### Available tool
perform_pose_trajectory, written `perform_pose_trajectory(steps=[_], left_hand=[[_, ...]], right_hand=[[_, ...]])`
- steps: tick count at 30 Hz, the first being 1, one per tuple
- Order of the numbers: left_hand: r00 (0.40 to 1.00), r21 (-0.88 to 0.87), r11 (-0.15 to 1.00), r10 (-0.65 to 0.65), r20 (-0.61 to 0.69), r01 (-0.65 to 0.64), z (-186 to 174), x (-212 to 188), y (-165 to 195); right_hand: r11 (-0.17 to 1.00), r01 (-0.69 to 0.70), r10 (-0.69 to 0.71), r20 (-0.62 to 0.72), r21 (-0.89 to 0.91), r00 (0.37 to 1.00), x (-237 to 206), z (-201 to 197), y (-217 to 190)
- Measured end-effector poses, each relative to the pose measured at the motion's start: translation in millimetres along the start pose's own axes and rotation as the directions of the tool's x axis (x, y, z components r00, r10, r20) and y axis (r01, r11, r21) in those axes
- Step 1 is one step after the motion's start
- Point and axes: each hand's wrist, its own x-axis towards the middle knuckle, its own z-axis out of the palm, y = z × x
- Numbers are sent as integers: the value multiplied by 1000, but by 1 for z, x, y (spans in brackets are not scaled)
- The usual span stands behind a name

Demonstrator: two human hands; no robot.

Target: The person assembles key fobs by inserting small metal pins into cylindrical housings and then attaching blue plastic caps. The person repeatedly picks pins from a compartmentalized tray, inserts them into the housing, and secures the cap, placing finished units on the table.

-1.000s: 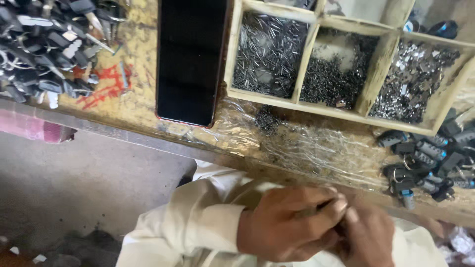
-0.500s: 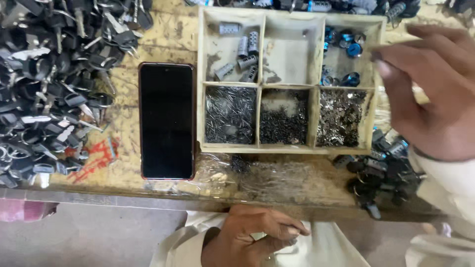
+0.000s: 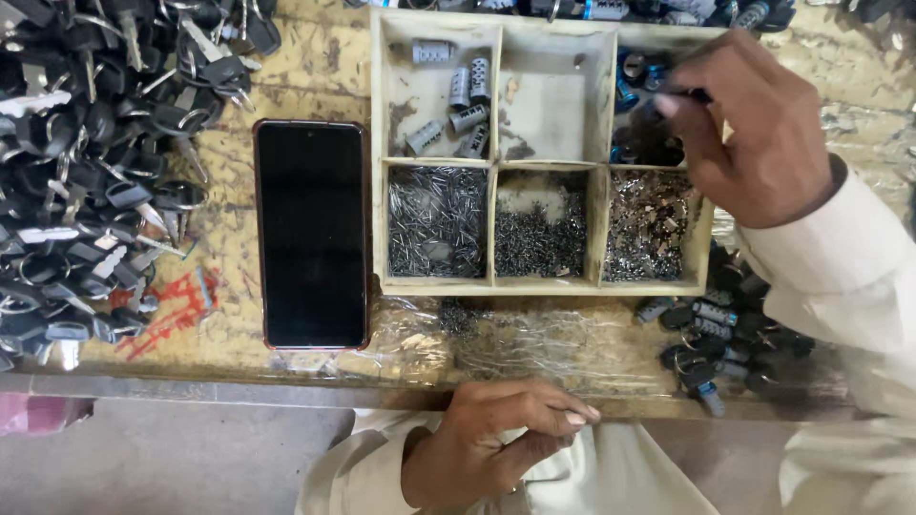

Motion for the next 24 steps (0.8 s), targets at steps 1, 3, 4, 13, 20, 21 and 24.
perform_pose_trajectory(steps=[1, 3, 4, 13, 20, 21, 24], left_hand=[[1000, -8, 1000, 2, -17, -2, 0, 1, 0], [999, 14, 1000, 8, -36, -8, -2, 2, 1], [1000, 21, 1000, 17, -17, -17, -3, 2, 1], [999, 15, 1000, 22, 39, -22, -9, 3, 1], [999, -4, 1000, 13, 34, -13, -9, 4, -3], [999, 3, 1000, 25, 31, -25, -9, 4, -3], [999, 12, 999, 39, 33, -39, -9, 4, -4]], right_hand=[[1000, -15, 16, -20, 17, 1000, 1, -2, -6], [993, -96, 99, -44, 70, 994, 4, -9, -19], [993, -104, 106, -50, 48, 993, 7, -12, -24], [997, 72, -72, -15, -27, 997, 6, -24, -25], [999, 37, -37, -6, 39, 999, 8, -26, -20], [998, 47, -47, 11, 28, 999, 9, -28, -21], [996, 78, -80, 37, 33, 996, 9, -29, -22]])
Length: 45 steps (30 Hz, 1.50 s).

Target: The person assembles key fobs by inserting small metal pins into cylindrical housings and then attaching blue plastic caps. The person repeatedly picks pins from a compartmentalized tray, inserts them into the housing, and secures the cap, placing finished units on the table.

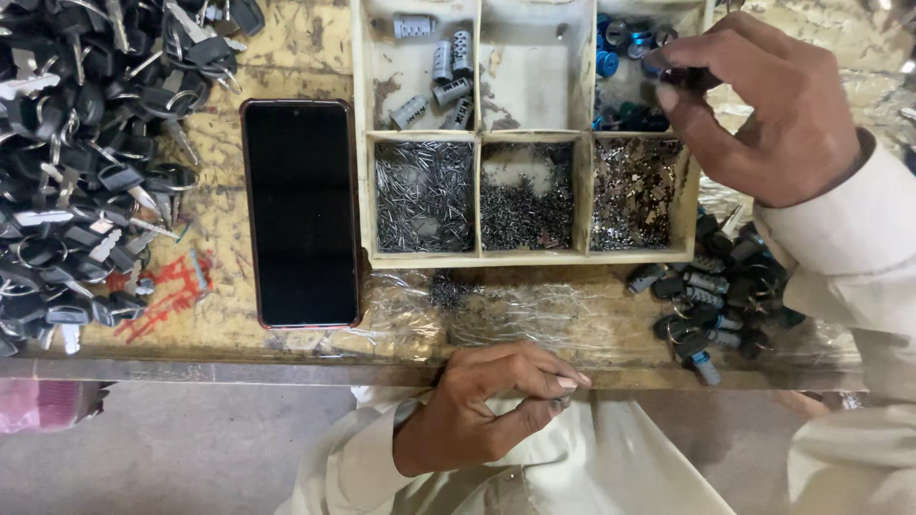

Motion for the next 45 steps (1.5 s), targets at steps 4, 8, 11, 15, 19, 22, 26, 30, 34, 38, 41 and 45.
perform_pose_trajectory(steps=[4, 8, 11, 15, 19, 22, 26, 30, 34, 38, 41, 45], left_hand=[[1000, 3, 1000, -10, 2, 10, 0, -1, -1], [1000, -6, 1000, 6, -9, -6, 0, -1, -3], [1000, -61, 998, -18, -26, 16, 2, -4, -1], [992, -69, 997, 8, -126, -17, 7, -9, 7], [983, 189, 978, 118, -138, -91, 5, -9, 18], [979, 265, 964, 72, -190, -19, 6, -11, 24], [972, 321, 947, 49, -232, 29, 9, -16, 25], [969, 402, 916, 89, -229, 11, 12, -19, 18], [960, 463, 886, 158, -232, -34, 12, -20, 13], [961, 444, 894, 171, -219, -58, 10, -20, 14], [959, 416, 908, 156, -236, -45, 9, -23, 16], [954, 432, 900, 175, -245, -54, 4, -26, 17]], right_hand=[[996, -53, 54, 12, -75, 998, -4, 7, 1], [998, 9, -13, -51, -65, 999, 8, 5, -8], [995, -74, 72, -37, -67, 997, 17, -11, -37], [848, -411, 383, 151, 335, 912, -16, -21, -114], [599, -577, 505, 297, 556, 810, -90, 16, -162], [533, -516, 506, 237, 670, 830, -128, 49, -173], [85, -518, 639, 353, 851, 684, -141, 68, -187], [198, -455, 654, 228, 868, 721, -147, 68, -199], [301, -423, 635, 151, 855, 757, -155, 76, -204], [259, -355, 715, 70, 898, 696, -147, 84, -210], [-25, -314, 785, 213, 949, 581, -135, 80, -208], [-542, -91, 656, 488, 835, 576, -132, 68, -197]])
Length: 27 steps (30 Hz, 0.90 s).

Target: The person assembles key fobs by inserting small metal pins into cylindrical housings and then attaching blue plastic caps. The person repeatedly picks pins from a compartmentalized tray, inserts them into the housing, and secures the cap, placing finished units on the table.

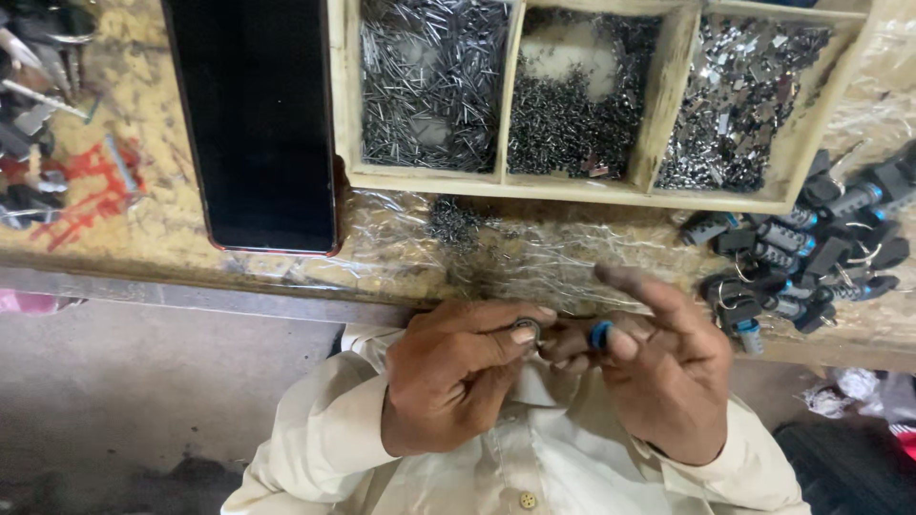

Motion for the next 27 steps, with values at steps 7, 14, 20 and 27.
perform_pose_trajectory(steps=[7, 14, 20, 27], left_hand=[[999, 10, 999, 53, 9, -53, 2, 0, -6], [1000, -61, 998, 21, 22, -20, 5, -3, -7], [999, -85, 996, 42, 7, -42, 7, -1, -9], [988, 16, 999, 49, 148, -52, -6, -10, -14]], right_hand=[[809, 235, -306, -44, -539, 951, -20, -3, 25], [558, 458, -467, 195, -692, 863, -5, 9, 46], [628, 410, -408, 170, -661, 897, -13, 9, 52], [255, 621, -305, 547, -741, 779, 11, 7, 13]])
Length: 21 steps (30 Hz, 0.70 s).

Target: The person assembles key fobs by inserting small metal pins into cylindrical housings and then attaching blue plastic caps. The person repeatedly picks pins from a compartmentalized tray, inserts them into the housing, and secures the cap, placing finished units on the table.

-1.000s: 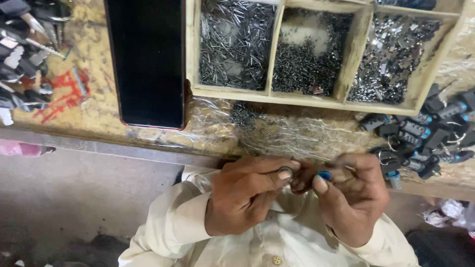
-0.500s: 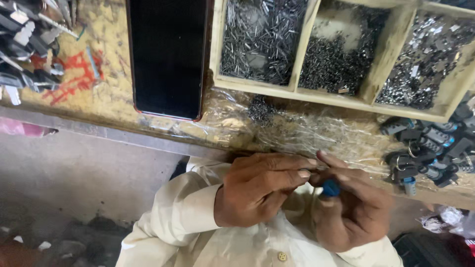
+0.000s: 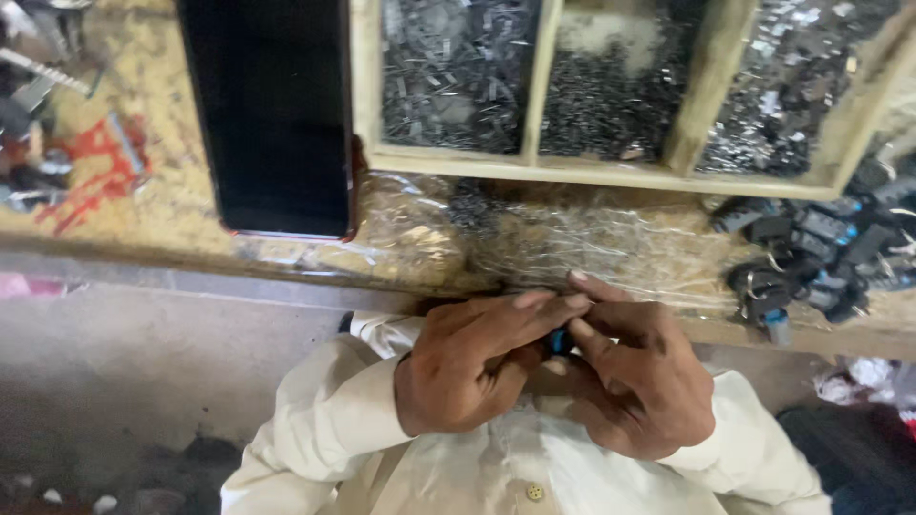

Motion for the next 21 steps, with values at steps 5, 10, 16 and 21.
perform_pose_trajectory(steps=[5, 10, 16, 21], left_hand=[[960, -66, 965, -261, -102, 255, 18, -28, 31], [937, 73, 934, -346, -43, 349, 22, -31, 45], [617, -488, 405, -657, 433, 773, 30, -18, 29], [704, -420, 578, -658, 268, 700, 30, -15, 38]], right_hand=[[839, 430, -311, 356, -332, 881, 23, -12, -28], [268, 759, -719, 401, -594, 568, -1, -17, -2], [515, 807, -676, 441, -289, 590, -2, -47, 1], [833, -41, 168, 182, -551, 969, 44, -116, -43]])
